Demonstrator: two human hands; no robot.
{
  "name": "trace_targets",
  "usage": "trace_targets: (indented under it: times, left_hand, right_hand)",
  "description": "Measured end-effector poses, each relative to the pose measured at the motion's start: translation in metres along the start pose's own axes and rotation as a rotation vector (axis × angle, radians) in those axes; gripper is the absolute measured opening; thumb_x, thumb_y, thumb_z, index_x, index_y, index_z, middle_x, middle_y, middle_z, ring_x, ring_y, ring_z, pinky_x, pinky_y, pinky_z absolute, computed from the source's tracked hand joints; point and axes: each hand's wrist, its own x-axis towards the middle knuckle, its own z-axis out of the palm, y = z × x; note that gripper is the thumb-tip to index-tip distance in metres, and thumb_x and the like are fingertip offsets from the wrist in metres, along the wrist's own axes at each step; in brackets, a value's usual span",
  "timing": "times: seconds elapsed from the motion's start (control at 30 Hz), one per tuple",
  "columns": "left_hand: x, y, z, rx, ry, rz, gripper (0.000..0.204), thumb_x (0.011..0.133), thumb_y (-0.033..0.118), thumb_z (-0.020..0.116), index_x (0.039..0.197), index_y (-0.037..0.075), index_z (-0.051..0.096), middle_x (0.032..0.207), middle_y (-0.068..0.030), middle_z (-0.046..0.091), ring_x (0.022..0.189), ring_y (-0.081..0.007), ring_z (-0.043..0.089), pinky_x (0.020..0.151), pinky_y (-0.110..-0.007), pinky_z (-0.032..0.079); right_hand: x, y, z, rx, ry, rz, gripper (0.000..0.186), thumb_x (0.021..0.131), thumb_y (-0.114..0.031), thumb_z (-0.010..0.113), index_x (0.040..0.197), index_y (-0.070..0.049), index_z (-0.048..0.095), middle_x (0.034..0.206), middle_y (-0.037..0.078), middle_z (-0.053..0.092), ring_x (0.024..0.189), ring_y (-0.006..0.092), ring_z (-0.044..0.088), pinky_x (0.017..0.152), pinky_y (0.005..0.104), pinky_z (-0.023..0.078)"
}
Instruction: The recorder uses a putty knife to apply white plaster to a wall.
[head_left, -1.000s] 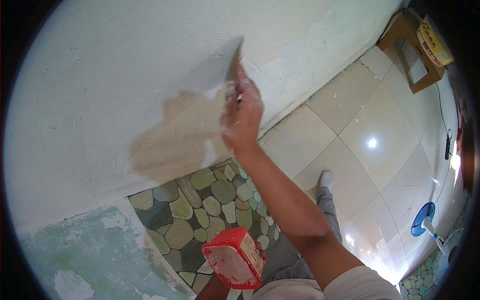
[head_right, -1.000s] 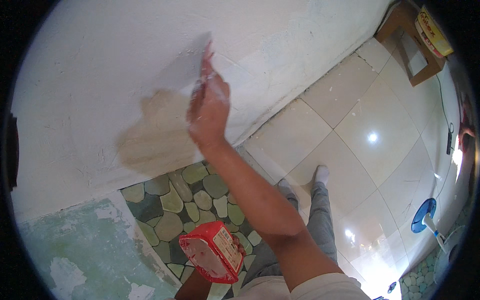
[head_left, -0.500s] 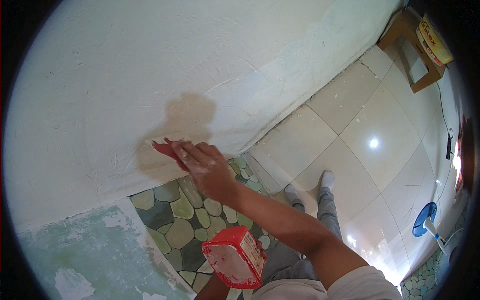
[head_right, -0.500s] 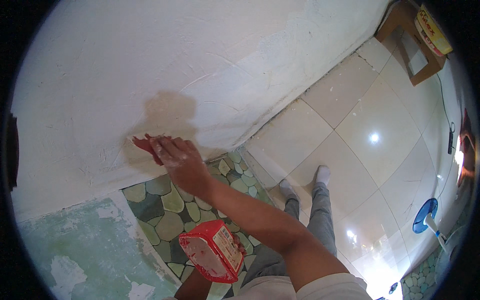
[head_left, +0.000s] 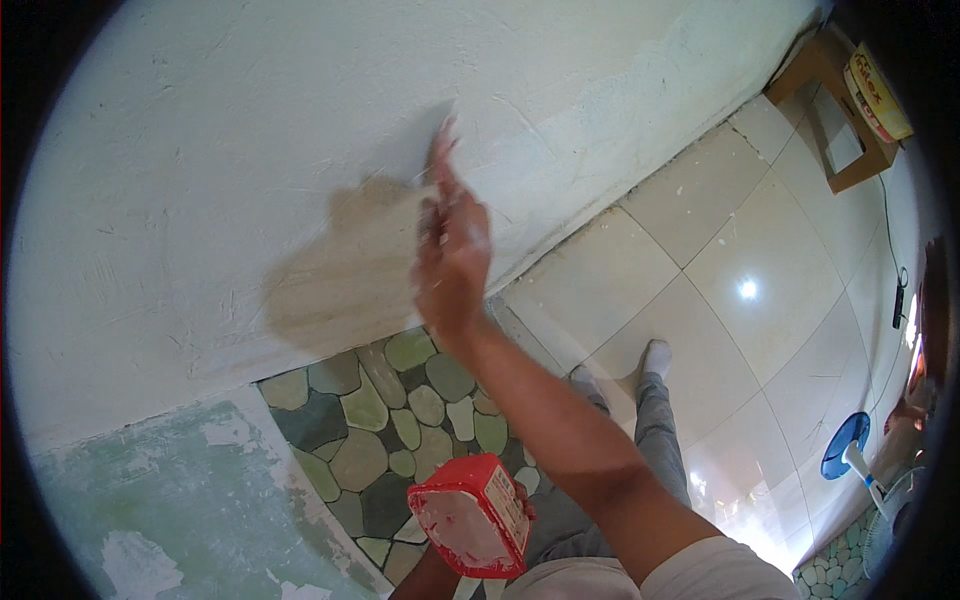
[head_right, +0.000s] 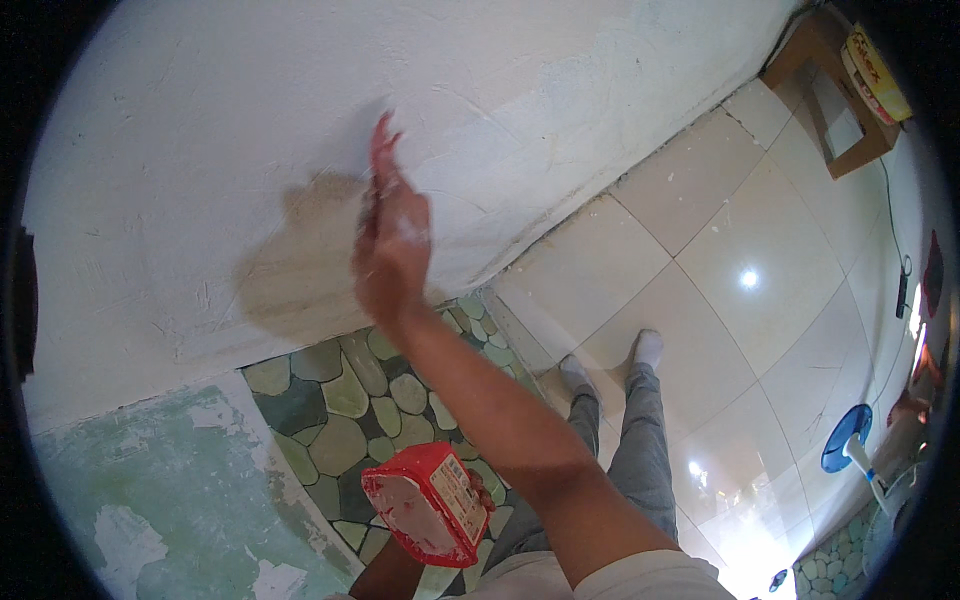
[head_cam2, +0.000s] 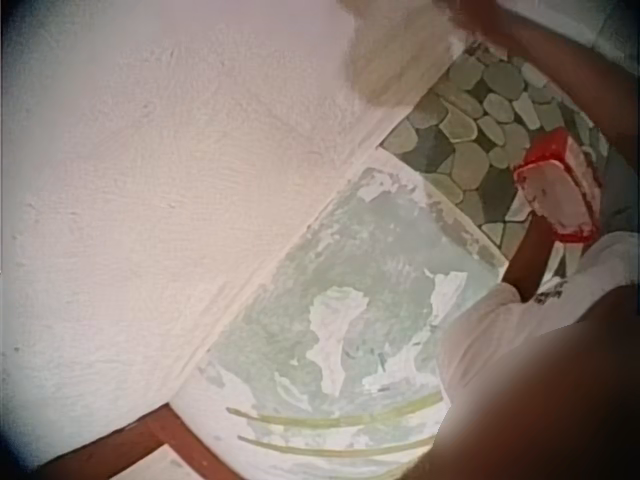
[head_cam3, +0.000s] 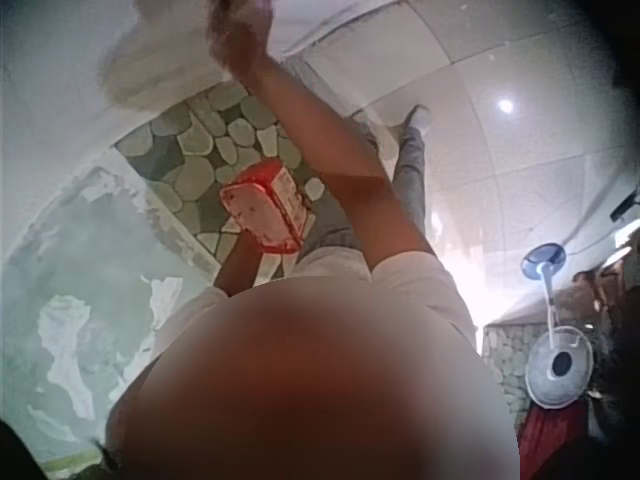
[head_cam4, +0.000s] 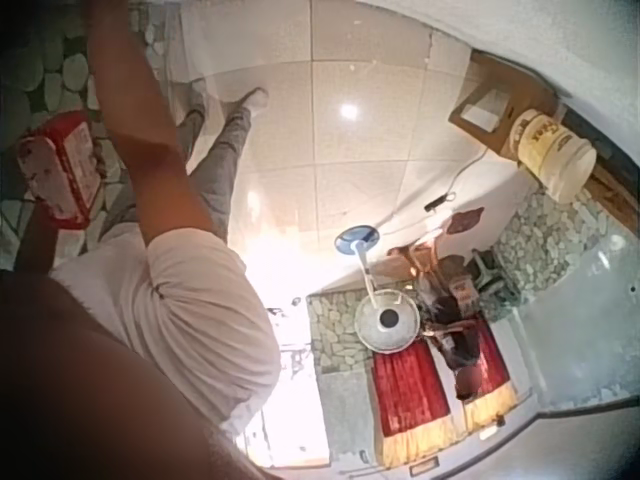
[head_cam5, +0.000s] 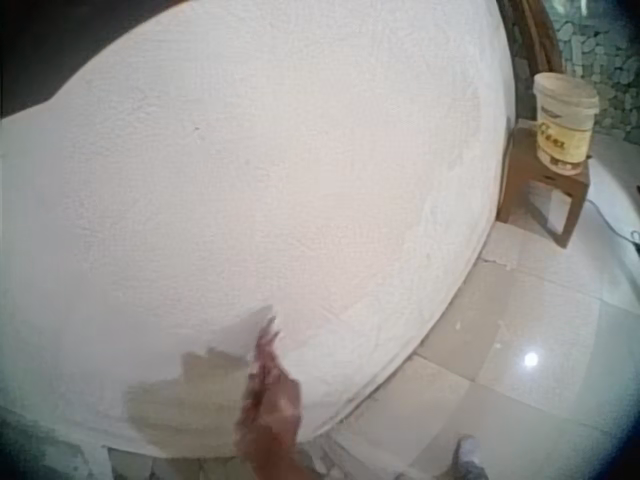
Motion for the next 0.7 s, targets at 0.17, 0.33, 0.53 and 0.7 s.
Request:
trace_targets:
  times: [0.17,0.33,0.53,0.7]
  left_hand:
    - [0.007,-0.006,0.020,0.082,0.018,0.027,0.059,0.091,0.048,0.058,0.128,0.003,0.054,0.114,-0.0180,0.061,0.112,-0.0393,0.059,0.101,-0.055,0.045]
    - [0.008,-0.010,0.027,0.115,-0.027,0.096,0.055,0.092,0.046,0.059,0.129,0.005,0.055,0.115,-0.0163,0.060,0.113,-0.0385,0.059,0.102,-0.054,0.044]
    - [-0.002,-0.002,-0.002,-0.137,-0.018,0.019,0.102,0.079,0.085,0.041,0.138,0.001,0.047,0.124,-0.0250,0.056,0.119,-0.0497,0.052,0.097,-0.059,0.046]
    - [-0.010,0.001,-0.015,-0.118,0.018,0.018,0.108,0.076,0.088,0.040,0.136,-0.001,0.049,0.124,-0.0253,0.056,0.118,-0.0497,0.052,0.096,-0.058,0.046]
  right_hand:
    - [-0.060,-0.025,0.011,-0.013,-0.225,-0.084,0.052,0.090,0.004,0.055,0.141,0.001,0.047,0.144,0.018,0.051,0.098,0.0292,0.063,0.087,0.0372,0.049]
    - [-0.088,-0.017,-0.010,-0.026,-0.565,-0.148,0.050,0.090,0.000,0.057,0.140,0.001,0.049,0.137,0.017,0.057,0.097,0.0301,0.065,0.085,0.0369,0.050]
    - [-0.032,0.028,-0.041,0.031,0.005,-0.053,0.040,0.090,0.002,0.053,0.129,0.002,0.058,0.114,0.018,0.065,0.097,0.0312,0.060,0.085,0.0387,0.049]
    - [0.021,0.026,-0.033,-0.112,0.129,-0.023,0.037,0.098,-0.001,0.049,0.135,0.000,0.055,0.118,0.015,0.062,0.101,0.0193,0.062,0.088,0.0305,0.049]
